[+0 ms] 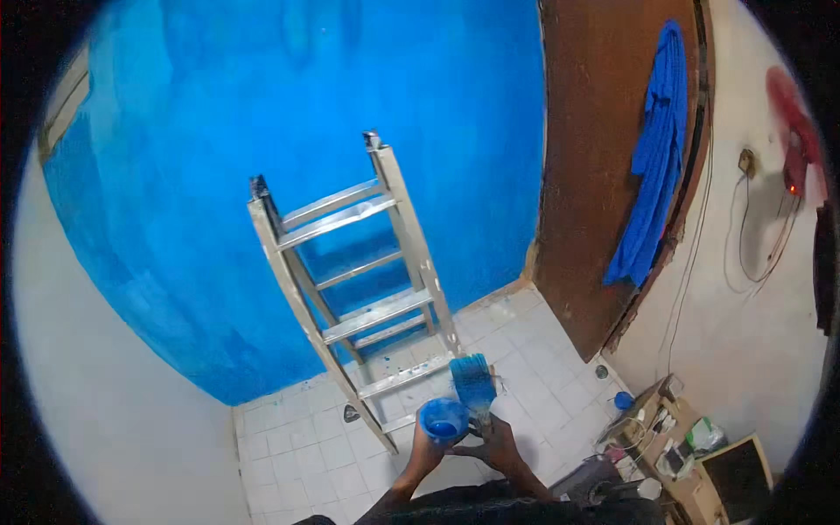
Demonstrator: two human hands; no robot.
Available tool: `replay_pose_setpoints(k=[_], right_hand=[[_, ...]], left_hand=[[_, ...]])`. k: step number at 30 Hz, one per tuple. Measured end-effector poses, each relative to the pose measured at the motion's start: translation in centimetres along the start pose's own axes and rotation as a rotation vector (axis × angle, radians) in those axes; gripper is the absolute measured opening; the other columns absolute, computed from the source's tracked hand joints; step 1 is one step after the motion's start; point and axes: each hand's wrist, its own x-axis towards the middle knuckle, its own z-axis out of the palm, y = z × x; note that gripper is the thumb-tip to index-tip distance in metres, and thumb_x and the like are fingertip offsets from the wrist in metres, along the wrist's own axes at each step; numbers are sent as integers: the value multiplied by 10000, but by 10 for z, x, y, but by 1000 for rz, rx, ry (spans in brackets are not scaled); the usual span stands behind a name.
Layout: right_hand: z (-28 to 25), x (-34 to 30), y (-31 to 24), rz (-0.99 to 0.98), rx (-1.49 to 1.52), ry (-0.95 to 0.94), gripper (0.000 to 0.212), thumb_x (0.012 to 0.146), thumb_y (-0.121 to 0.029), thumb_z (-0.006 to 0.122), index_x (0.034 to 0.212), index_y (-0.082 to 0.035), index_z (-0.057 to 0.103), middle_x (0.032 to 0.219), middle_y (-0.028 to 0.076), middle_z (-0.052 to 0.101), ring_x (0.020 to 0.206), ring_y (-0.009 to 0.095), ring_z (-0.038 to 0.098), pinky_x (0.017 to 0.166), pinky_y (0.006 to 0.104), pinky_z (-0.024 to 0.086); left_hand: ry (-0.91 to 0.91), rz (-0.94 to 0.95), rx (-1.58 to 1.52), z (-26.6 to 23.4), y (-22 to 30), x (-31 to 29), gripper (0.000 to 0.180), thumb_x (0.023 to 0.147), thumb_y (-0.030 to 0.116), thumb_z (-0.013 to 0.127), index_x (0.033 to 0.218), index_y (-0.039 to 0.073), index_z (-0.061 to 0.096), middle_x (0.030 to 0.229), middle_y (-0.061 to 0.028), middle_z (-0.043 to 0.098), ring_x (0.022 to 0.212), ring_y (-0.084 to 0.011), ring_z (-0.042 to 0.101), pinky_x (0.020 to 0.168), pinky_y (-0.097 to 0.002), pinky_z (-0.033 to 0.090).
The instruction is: The person moves a ladder and paints a wall using a paintbrush, repeatedly dipping the brush into a container of paint.
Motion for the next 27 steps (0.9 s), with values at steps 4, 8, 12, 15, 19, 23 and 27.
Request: replay_pose_setpoints(k=[4,8,12,15,19,23,27], right_hand=[[-64,11,-21,-29,-331,113,755,547,-183,886,1167,24,507,1049,99,622,943,145,593,805,311,495],[-110,21,1,98,-15,337,699,537,-179,889,1114,22,550,1015,84,635,923,142,593,808,307,489],[-150,28,-10,75,113,513,635,559,-269,874,1063,-7,590,1012,124,642,941,157,605,812,315,485],[-177,36,6,143,127,519,664,527,-266,892,1053,7,591,1013,114,642,954,152,601,814,320,486],[-211,60,27,156,99,593,650,518,-173,888,1060,10,580,1034,88,630,940,177,597,832,323,484],[-257,92,30,7,54,716,703,492,-122,889,1096,10,553,1009,94,621,920,176,585,821,324,485],[-309,135,17,8,-305,776,607,521,-155,877,1020,6,571,917,73,617,850,180,583,776,330,477]], left_hand=[[-53,20,97,69,7,36,826,643,42,807,1268,28,268,1188,-121,448,1100,-216,484,908,-340,437],[-258,-19,-103,118,-10,67,972,632,78,822,1343,60,160,1247,-138,393,1132,-242,460,955,-382,404],[-425,123,175,155,0,93,1106,627,142,825,1407,23,50,1342,-192,267,1247,-299,342,998,-394,353],[-444,191,144,178,-25,110,1147,632,196,821,1419,22,6,1371,-208,233,1272,-345,297,1029,-415,313],[-604,239,257,195,-8,155,1113,641,223,810,1432,38,49,1398,-229,189,1284,-374,260,1057,-448,271],[-602,201,44,190,20,218,947,645,224,802,1388,66,237,1343,-136,364,1218,-273,400,1001,-419,328],[-1198,-10,-336,165,81,267,763,771,423,667,1358,81,318,1341,-174,363,1203,-327,400,970,-482,335]])
